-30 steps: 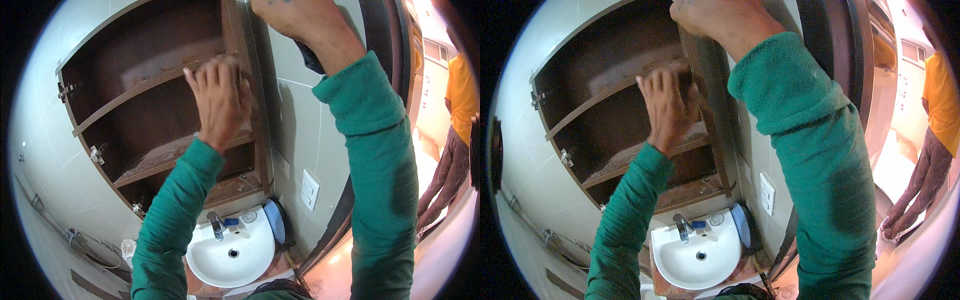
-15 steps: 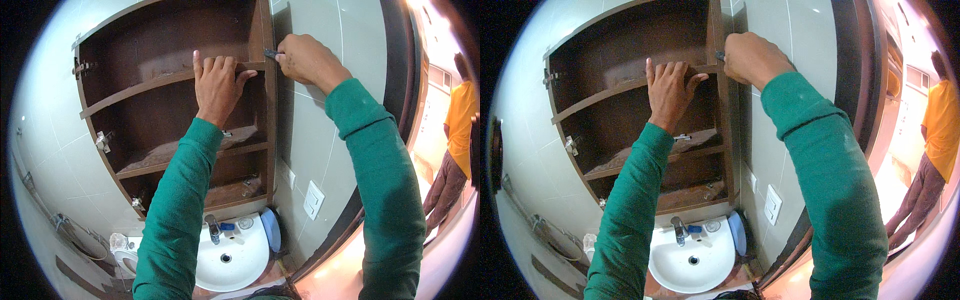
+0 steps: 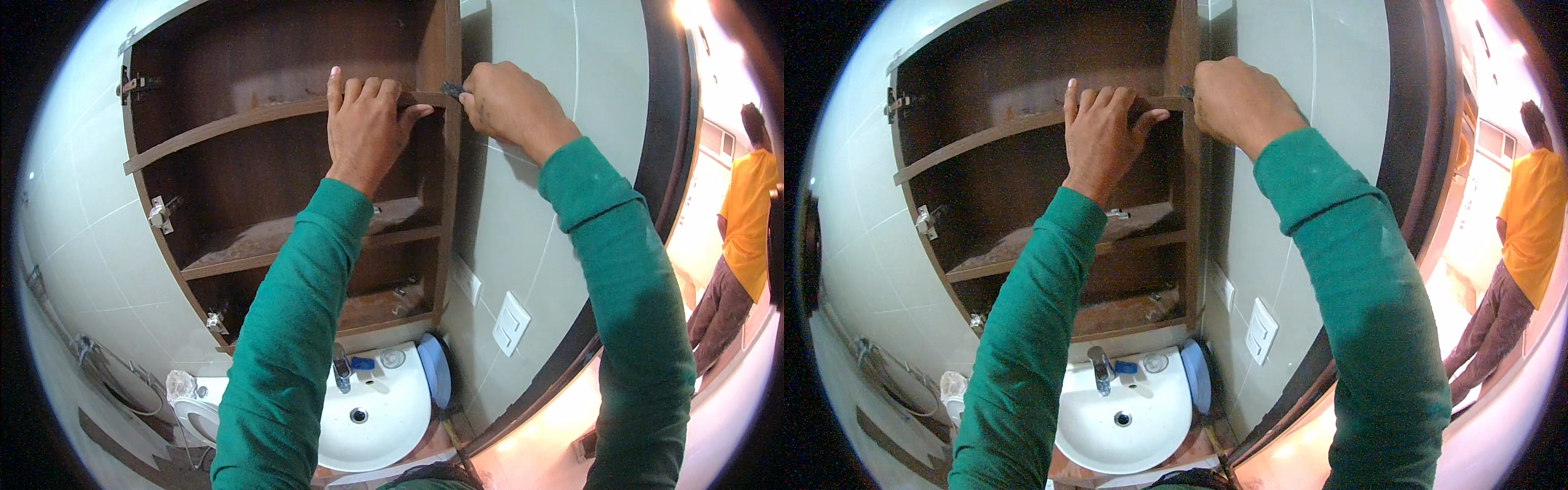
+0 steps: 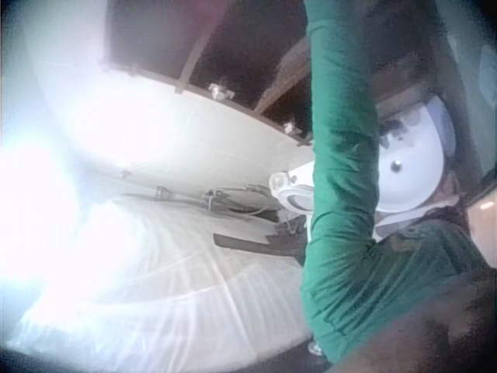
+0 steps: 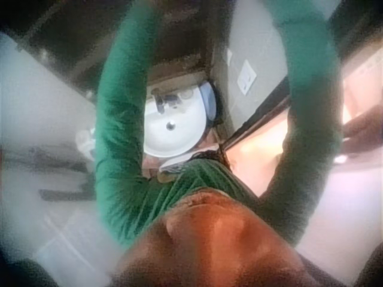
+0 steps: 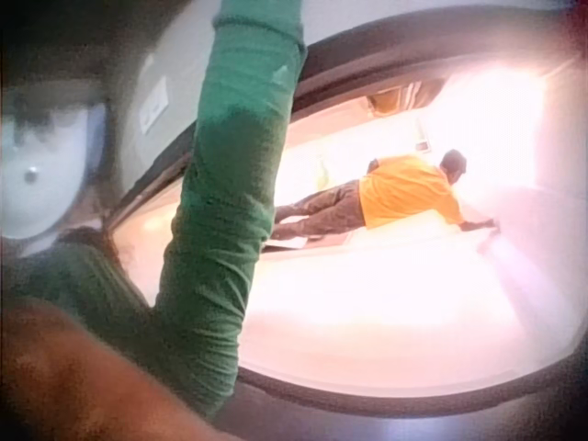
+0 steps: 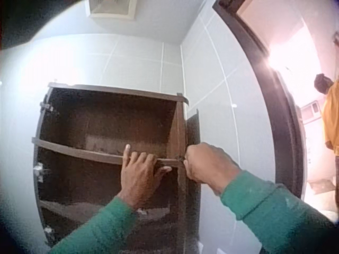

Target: The person uses a hammer and a utility knife to pry and separate the wooden frame of a wall-mounted bathroom cabinet. They repeatedly tap the knife into the seams and pull at the wood to loosen the structure.

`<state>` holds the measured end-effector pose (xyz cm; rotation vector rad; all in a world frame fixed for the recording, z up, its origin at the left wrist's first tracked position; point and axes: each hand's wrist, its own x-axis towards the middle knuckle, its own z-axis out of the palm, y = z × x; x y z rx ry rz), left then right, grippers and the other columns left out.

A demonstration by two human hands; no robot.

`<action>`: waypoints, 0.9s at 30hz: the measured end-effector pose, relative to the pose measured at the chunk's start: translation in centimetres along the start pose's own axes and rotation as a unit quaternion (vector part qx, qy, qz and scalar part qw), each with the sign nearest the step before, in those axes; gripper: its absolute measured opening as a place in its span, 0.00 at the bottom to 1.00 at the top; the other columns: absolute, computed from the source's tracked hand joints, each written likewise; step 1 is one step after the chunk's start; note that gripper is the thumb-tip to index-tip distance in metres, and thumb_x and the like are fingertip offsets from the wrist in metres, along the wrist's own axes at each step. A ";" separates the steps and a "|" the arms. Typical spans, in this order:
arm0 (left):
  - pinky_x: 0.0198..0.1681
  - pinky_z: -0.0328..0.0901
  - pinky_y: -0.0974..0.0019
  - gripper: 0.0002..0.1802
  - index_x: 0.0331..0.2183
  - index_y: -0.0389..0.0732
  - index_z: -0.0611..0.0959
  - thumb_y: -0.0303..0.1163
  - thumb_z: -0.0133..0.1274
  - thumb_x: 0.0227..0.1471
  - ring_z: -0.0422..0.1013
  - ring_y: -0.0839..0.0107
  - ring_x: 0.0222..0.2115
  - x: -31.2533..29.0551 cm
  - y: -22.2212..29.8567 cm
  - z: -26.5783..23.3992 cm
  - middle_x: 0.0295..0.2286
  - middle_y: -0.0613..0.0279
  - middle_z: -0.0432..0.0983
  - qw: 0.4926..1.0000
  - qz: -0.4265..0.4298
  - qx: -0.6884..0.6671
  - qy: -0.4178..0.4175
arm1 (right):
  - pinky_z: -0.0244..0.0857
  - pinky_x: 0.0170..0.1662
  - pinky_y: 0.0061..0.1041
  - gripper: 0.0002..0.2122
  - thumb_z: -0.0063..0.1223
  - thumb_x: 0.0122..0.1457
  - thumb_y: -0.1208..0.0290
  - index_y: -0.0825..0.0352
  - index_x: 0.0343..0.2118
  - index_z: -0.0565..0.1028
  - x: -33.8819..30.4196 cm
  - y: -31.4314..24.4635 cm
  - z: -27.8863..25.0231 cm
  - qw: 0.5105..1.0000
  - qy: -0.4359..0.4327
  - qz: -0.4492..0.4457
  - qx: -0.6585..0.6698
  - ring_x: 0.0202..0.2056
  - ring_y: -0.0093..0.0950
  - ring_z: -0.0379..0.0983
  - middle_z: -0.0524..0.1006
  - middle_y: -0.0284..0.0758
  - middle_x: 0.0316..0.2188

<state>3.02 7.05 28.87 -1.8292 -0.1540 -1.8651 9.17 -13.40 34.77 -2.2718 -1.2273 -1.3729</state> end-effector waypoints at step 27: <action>0.63 0.56 0.36 0.07 0.30 0.50 0.92 0.40 0.65 0.49 0.77 0.50 0.42 4.1 5.2 0.1 0.37 0.57 0.86 0.978 -0.155 -0.097 -0.097 | 0.70 0.32 0.40 0.16 0.53 0.64 0.64 0.75 0.31 0.81 -0.4 -0.4 -7.8 0.944 0.184 0.079 0.261 0.22 0.40 0.78 0.76 0.51 0.19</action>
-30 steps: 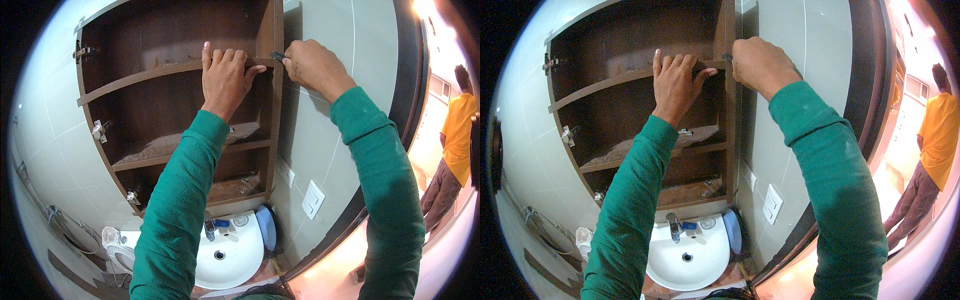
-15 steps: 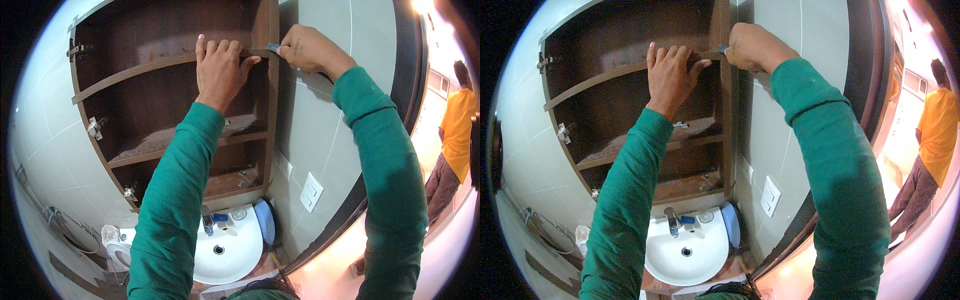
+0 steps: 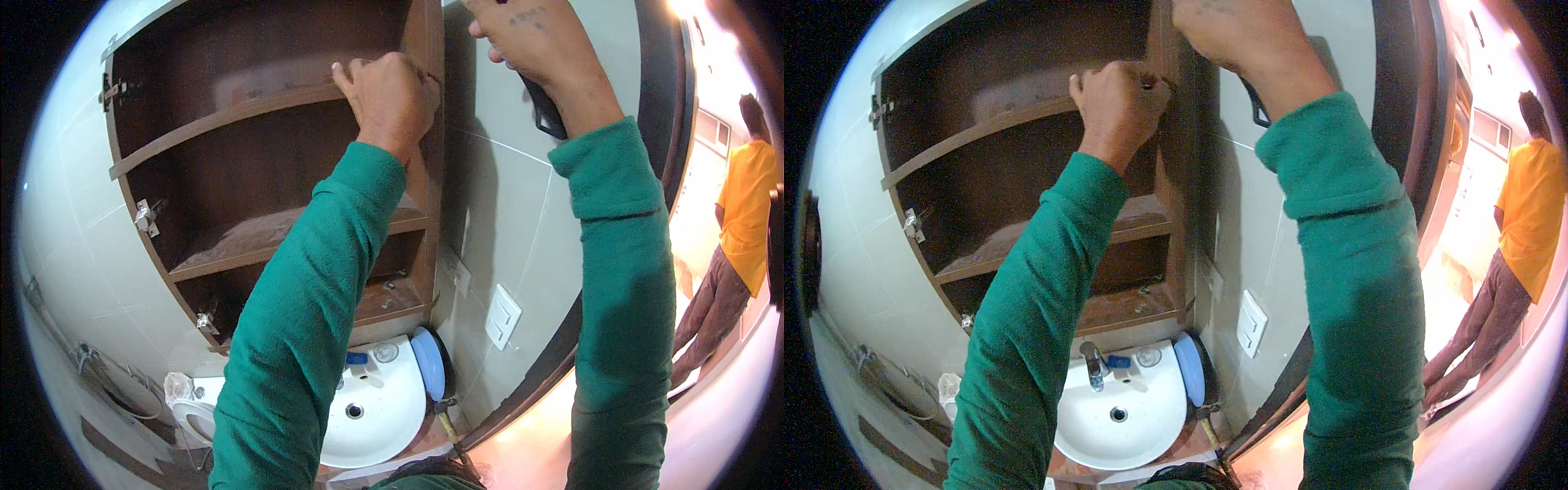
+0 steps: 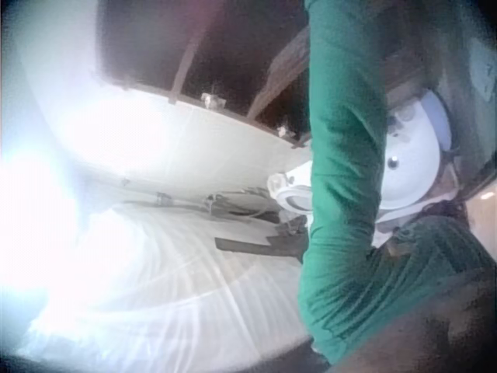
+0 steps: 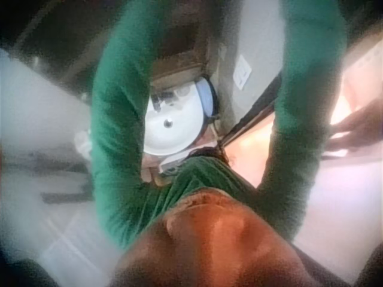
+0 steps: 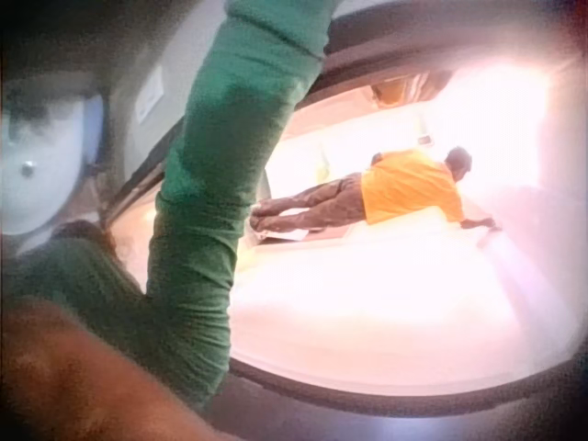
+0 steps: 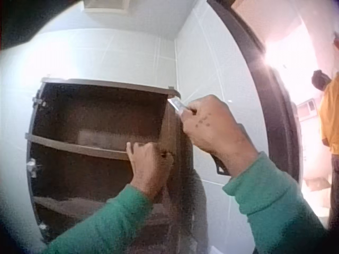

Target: The person uses a hammer and a utility knife to pry and separate the wooden frame of a wall-mounted bathroom cabinet. They repeatedly tap the knife into the seams and pull at the wood to loosen the structure.

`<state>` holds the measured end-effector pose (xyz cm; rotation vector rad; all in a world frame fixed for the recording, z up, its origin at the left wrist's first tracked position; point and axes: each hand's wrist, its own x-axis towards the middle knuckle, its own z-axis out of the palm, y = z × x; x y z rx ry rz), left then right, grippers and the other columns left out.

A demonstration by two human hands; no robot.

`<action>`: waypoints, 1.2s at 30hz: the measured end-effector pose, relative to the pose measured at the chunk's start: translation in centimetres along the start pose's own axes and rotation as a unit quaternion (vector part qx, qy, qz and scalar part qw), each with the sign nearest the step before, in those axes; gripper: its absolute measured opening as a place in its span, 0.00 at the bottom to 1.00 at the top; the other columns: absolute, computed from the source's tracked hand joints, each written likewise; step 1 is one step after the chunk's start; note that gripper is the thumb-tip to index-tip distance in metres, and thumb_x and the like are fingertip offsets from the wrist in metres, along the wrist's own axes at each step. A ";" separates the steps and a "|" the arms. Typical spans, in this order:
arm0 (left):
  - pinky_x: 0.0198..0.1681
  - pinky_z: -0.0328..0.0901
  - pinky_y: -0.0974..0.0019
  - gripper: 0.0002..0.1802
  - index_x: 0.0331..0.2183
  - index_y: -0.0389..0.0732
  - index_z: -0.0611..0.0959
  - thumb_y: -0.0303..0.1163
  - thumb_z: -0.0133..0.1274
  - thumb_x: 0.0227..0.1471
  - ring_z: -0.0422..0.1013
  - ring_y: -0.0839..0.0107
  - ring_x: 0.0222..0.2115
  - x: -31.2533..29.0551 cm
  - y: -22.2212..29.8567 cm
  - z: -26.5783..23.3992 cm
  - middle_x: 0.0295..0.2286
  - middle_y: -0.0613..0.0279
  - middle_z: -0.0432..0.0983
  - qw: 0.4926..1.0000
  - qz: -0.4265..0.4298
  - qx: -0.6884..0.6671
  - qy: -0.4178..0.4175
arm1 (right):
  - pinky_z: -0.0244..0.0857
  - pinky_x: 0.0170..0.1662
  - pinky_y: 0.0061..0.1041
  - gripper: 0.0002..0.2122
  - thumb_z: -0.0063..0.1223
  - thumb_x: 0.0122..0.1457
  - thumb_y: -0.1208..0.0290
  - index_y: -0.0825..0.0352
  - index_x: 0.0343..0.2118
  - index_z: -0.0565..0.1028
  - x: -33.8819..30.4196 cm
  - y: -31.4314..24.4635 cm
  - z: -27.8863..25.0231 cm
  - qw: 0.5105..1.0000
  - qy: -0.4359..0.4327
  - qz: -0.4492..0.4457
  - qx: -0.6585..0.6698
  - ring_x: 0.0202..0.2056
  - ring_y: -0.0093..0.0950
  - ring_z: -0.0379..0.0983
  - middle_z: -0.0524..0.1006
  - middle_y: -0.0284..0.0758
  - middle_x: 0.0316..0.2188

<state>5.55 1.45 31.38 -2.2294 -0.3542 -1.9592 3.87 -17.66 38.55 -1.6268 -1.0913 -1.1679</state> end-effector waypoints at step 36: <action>0.67 0.42 0.20 0.17 0.46 0.46 0.88 0.44 0.58 0.61 0.72 0.51 0.54 -1.4 0.3 -1.6 0.44 0.60 0.84 0.956 0.155 0.225 -0.104 | 0.66 0.30 0.28 0.13 0.50 0.65 0.70 0.72 0.27 0.79 -1.7 -1.0 -6.5 0.921 0.019 0.057 0.385 0.23 0.27 0.72 0.76 0.37 0.21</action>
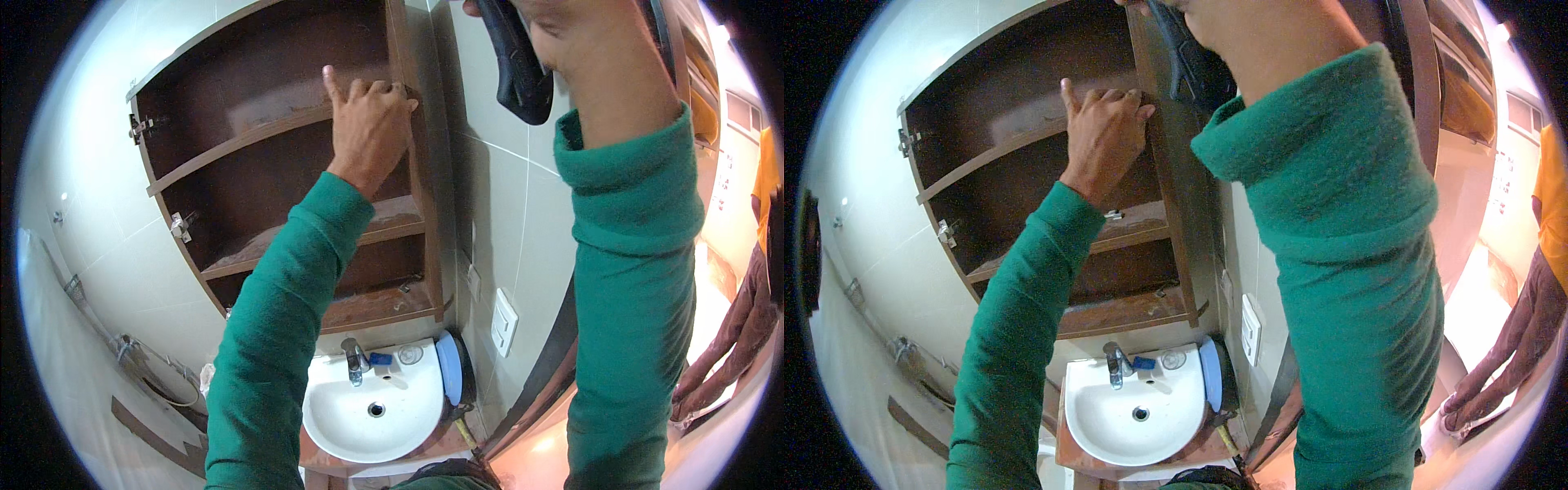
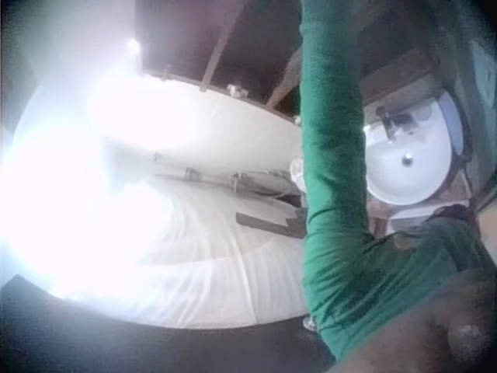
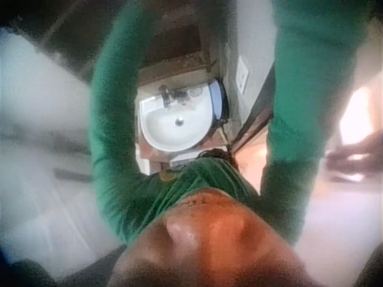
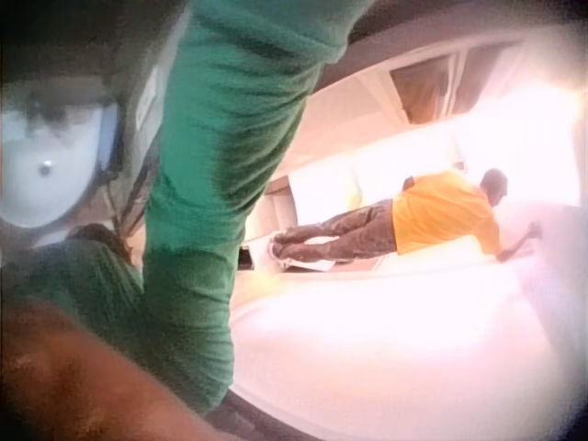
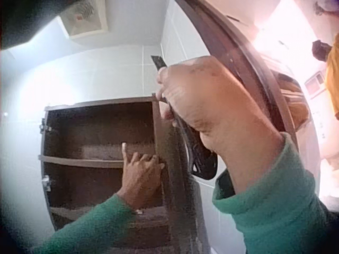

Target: The person uses a hammer and a utility knife to pry and separate the wooden frame of a wall-mounted bathroom cabinet. They repeatedly tap the knife into the seams and pull at the wood to loosen the structure.

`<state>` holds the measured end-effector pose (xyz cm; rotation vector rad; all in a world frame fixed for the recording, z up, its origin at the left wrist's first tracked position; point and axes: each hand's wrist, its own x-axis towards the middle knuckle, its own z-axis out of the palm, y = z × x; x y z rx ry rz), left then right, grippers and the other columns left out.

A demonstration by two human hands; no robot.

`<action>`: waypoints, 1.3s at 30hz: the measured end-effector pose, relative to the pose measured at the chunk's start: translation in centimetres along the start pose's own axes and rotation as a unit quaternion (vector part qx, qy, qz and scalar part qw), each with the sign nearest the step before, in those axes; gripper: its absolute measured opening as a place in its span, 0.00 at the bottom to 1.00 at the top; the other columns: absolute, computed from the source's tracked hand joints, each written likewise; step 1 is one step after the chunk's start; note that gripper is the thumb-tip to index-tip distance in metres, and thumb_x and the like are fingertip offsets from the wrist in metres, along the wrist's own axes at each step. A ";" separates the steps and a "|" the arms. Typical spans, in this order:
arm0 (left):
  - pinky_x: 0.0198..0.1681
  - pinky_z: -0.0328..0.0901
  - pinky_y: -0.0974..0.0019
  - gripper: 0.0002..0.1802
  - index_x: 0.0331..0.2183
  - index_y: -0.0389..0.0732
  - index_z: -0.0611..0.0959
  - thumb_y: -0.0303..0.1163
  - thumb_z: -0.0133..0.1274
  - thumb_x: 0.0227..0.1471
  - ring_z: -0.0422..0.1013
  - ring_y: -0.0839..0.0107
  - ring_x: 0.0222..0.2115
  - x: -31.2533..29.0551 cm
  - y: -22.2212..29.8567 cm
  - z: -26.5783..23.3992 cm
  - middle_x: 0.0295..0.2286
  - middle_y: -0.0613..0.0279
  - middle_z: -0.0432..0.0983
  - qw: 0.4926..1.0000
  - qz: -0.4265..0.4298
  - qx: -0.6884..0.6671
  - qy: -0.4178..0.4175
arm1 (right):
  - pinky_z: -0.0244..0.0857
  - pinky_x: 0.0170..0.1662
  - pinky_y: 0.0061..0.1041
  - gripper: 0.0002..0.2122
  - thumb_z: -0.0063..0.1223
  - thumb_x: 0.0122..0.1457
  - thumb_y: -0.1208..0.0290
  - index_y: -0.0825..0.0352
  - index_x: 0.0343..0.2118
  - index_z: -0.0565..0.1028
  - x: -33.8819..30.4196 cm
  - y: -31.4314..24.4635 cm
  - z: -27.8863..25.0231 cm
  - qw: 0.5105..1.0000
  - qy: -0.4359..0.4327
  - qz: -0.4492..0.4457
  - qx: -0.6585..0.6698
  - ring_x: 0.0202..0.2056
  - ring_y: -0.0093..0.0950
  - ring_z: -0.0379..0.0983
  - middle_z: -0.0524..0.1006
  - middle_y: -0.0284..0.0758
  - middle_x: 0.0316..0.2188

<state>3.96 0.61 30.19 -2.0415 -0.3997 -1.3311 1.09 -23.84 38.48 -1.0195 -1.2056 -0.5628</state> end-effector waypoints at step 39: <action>0.66 0.56 0.39 0.31 0.64 0.50 0.73 0.42 0.56 0.61 0.65 0.51 0.63 -0.4 -7.6 -0.8 0.63 0.56 0.69 0.985 0.024 -0.065 -0.159 | 0.65 0.26 0.28 0.13 0.49 0.68 0.68 0.73 0.35 0.81 0.3 3.4 1.6 1.000 0.001 0.020 -0.008 0.22 0.26 0.73 0.78 0.35 0.23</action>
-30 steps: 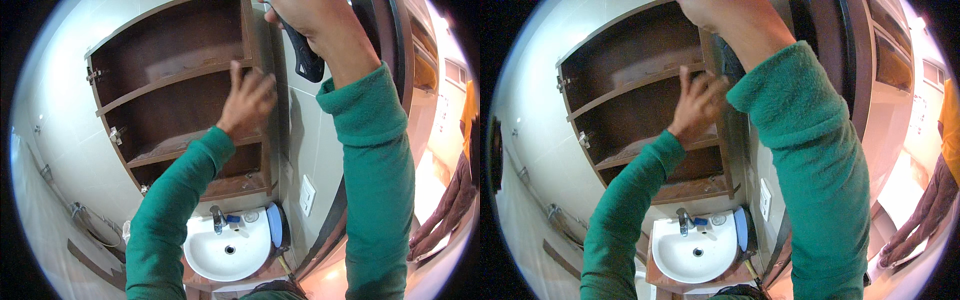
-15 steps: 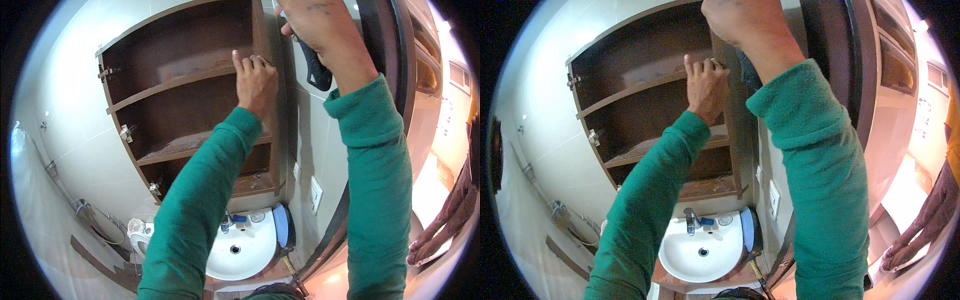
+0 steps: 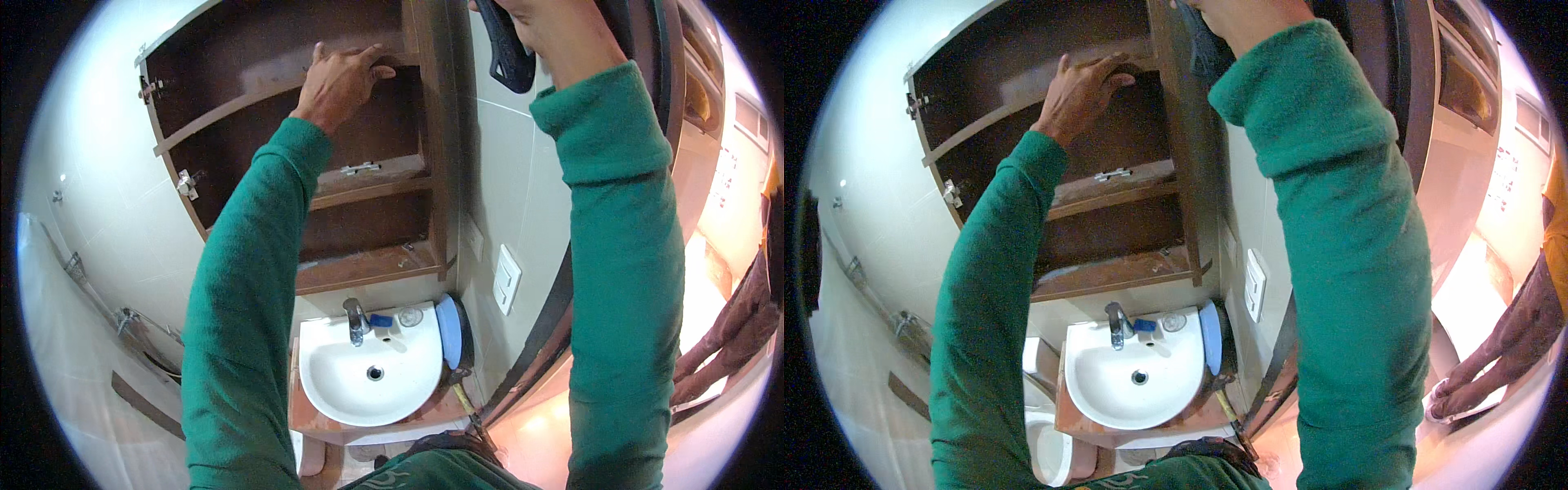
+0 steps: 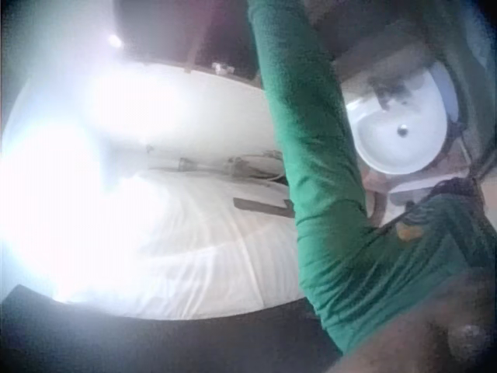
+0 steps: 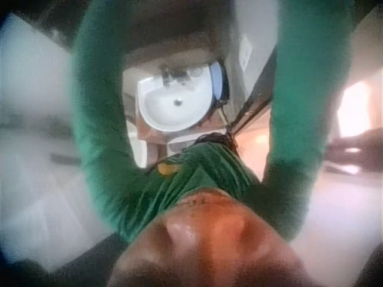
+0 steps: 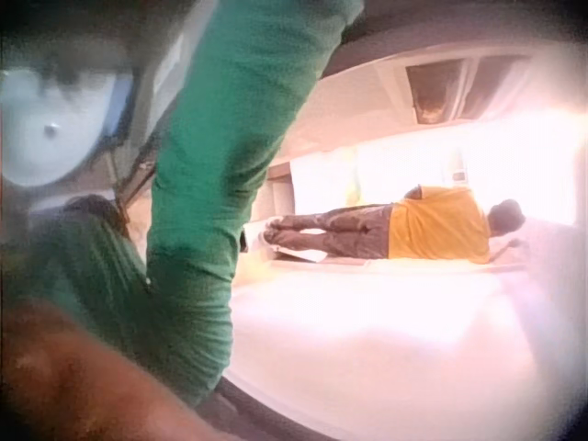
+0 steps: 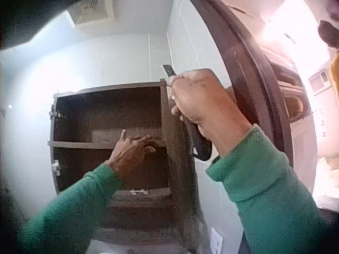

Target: The person uses a hammer and a utility knife to pry and separate the wooden frame of a wall-mounted bathroom cabinet. They repeatedly tap the knife into the seams and pull at the wood to loosen the structure.

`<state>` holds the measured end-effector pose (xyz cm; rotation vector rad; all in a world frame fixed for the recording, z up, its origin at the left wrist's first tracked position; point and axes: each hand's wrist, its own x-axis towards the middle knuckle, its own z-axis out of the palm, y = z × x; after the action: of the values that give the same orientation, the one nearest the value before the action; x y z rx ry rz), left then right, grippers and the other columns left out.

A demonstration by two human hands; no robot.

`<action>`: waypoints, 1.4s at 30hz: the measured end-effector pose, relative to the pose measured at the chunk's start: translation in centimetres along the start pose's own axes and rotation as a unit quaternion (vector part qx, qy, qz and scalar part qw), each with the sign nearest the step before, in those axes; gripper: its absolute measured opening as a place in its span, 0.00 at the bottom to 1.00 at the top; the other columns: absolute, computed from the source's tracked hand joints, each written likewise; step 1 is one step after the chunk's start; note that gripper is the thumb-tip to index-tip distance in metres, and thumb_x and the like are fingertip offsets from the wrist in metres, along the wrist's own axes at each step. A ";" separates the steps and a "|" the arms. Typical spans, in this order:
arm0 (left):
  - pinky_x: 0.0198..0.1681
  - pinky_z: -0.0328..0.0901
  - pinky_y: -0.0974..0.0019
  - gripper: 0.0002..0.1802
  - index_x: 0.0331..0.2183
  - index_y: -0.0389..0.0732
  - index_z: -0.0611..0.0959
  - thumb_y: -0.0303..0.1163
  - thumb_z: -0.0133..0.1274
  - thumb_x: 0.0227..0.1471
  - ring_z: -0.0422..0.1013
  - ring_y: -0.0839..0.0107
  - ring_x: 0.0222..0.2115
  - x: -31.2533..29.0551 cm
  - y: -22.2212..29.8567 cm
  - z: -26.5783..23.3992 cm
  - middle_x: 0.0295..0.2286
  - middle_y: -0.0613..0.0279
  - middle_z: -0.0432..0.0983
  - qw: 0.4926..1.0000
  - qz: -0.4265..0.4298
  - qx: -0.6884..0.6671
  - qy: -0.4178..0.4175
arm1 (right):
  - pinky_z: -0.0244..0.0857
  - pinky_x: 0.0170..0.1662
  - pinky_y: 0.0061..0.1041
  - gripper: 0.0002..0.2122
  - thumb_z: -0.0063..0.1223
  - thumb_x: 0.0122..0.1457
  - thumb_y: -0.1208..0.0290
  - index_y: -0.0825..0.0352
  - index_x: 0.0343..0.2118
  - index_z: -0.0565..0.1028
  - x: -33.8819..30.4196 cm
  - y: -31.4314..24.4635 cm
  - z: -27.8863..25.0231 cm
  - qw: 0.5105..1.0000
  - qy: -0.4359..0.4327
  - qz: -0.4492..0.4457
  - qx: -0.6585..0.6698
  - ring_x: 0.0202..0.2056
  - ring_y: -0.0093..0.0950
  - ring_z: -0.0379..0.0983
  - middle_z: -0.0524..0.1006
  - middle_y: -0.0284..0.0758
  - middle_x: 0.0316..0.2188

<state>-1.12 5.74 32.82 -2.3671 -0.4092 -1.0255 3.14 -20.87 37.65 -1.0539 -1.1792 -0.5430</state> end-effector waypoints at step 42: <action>0.44 0.75 0.54 0.24 0.53 0.45 0.77 0.38 0.64 0.57 0.76 0.56 0.43 -44.2 26.9 12.2 0.53 0.55 0.73 0.799 -0.046 -0.589 -0.115 | 0.68 0.32 0.19 0.26 0.54 0.64 0.72 0.67 0.67 0.70 -28.3 5.2 -4.0 0.920 -0.198 0.337 -0.035 0.24 0.16 0.69 0.80 0.30 0.29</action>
<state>-11.08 -12.19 -16.22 -3.6296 0.1301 -1.2373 -0.20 -26.78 9.39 -1.5856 -1.0481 0.1848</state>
